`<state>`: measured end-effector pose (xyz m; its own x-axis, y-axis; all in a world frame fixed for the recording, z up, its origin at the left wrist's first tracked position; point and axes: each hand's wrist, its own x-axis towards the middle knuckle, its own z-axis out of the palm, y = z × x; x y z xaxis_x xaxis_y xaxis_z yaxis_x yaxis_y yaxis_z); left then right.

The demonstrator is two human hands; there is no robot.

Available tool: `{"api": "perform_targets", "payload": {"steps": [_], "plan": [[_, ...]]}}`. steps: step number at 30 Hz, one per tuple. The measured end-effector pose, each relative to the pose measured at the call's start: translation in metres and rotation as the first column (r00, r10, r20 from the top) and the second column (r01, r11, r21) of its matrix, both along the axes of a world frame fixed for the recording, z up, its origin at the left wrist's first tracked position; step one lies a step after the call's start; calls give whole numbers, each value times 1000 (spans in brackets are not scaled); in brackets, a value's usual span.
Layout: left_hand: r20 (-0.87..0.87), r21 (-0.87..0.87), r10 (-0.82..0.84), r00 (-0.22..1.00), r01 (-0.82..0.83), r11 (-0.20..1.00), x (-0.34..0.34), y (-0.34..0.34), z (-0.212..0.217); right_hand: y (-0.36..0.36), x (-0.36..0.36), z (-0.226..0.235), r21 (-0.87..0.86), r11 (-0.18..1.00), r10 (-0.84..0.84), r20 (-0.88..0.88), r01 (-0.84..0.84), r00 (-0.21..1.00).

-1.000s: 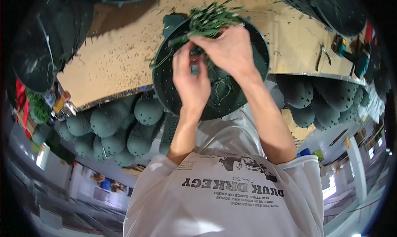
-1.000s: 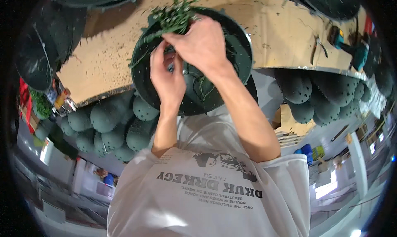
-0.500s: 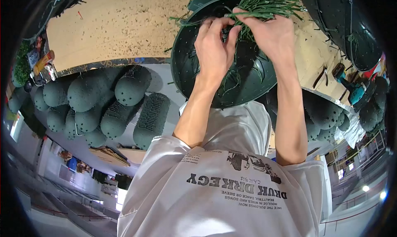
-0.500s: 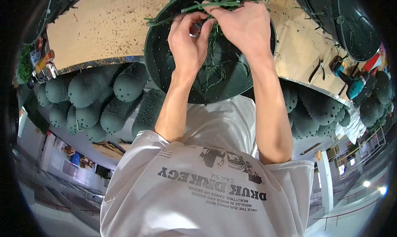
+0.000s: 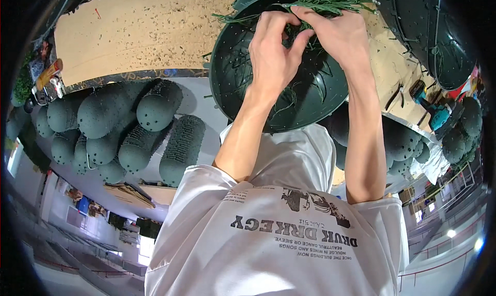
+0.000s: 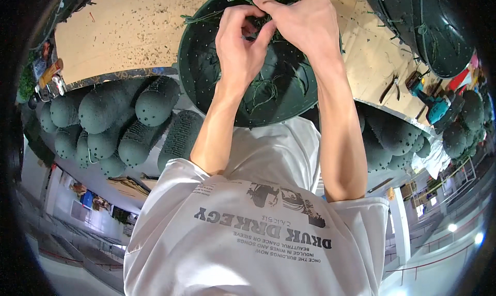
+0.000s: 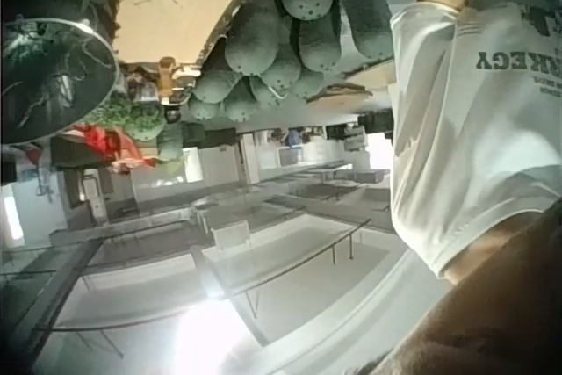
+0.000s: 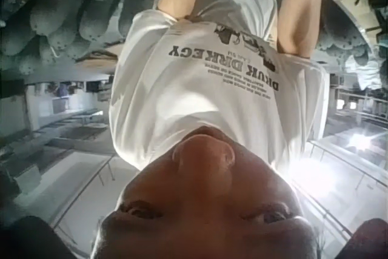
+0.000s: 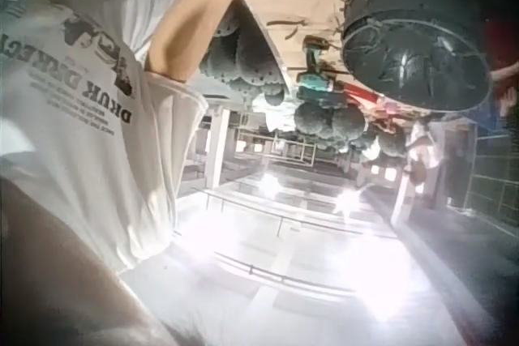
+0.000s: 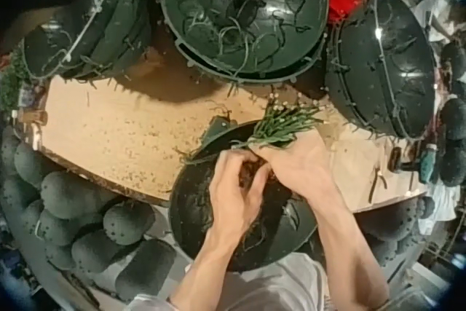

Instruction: Assembling artificial plant components by inserting and trimming green plastic foliage into a hemispherical base using pliers.

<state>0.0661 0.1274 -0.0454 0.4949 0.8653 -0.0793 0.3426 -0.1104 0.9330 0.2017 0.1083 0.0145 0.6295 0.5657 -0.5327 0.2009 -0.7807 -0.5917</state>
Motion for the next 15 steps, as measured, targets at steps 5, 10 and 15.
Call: {"api": "perform_targets", "payload": {"steps": [5,10,15], "plan": [[-95,118,58,994,-46,992,12,1,-1,-3,10,-11,47,995,93,-49,-91,994],[-78,165,111,991,-97,982,4,-5,-2,-1,-1,-6,73,994,84,42,-87,996],[-28,415,91,995,-71,907,0,-12,-7,5,5,10,-26,990,139,42,-138,989]]}}
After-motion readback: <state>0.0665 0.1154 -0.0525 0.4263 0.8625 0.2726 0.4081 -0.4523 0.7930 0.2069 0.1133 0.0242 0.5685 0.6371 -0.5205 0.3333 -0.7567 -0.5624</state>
